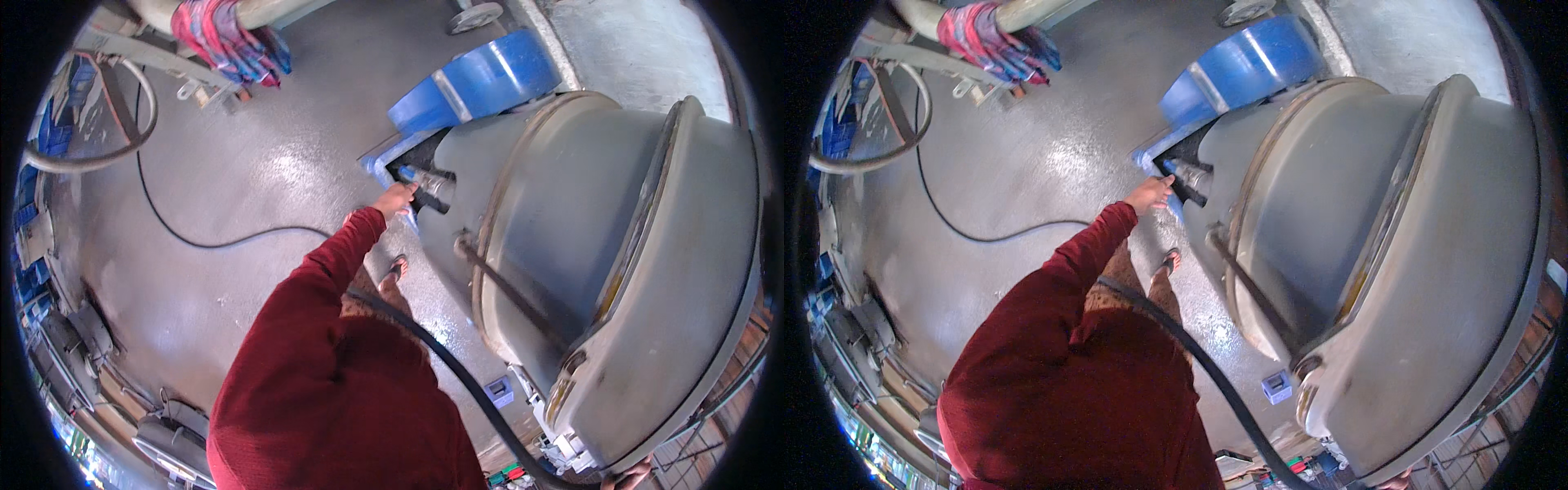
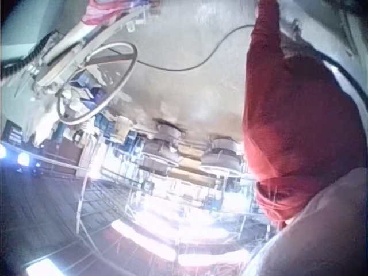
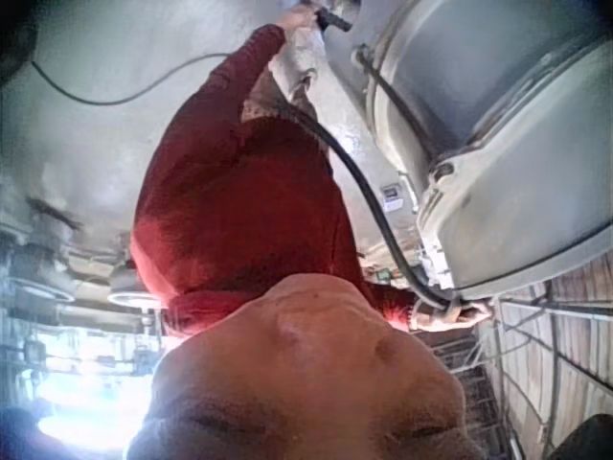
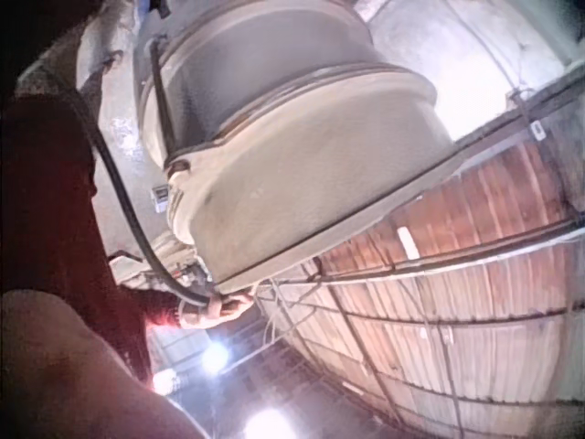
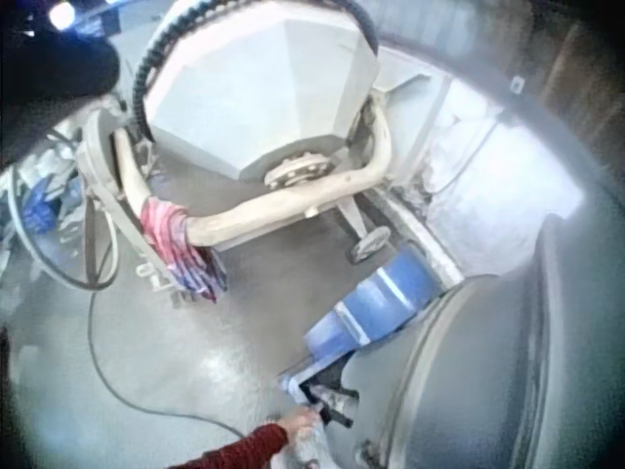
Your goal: The person adds water to a vibratory finishing machine containing metal parts using a red scoop and then a hose.
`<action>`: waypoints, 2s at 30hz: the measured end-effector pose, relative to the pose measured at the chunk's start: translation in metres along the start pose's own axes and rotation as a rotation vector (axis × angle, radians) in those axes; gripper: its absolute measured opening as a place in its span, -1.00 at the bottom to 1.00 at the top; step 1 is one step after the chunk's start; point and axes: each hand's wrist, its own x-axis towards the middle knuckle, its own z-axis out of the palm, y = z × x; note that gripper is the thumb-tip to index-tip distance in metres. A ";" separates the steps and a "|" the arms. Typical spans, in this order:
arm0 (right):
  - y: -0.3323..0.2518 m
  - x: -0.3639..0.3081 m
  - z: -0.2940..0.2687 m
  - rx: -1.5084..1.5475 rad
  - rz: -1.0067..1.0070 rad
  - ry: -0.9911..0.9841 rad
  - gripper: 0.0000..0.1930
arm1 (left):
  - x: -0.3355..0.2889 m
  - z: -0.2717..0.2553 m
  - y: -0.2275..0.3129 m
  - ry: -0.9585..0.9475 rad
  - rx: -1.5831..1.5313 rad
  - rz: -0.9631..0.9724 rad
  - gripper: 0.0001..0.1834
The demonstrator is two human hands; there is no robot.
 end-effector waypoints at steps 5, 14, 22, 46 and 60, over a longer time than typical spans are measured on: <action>-0.011 0.007 0.012 -0.044 0.192 0.037 -0.31 | 0.066 0.021 0.007 0.130 -0.122 -0.223 -0.29; -0.018 0.013 0.020 -0.077 0.379 0.053 -0.35 | 0.164 0.019 -0.067 0.194 -0.350 -0.360 -0.45; -0.024 0.008 0.019 -0.105 0.456 0.055 -0.38 | 0.235 -0.001 -0.115 0.262 0.371 0.481 -0.70; -0.027 -0.016 -0.017 -0.001 0.378 0.016 -0.48 | 0.125 0.044 0.042 -0.142 0.592 0.490 -0.65; -0.021 0.036 -0.040 0.122 -0.278 -0.308 -0.56 | -0.231 0.085 0.040 -1.197 0.603 0.147 -0.64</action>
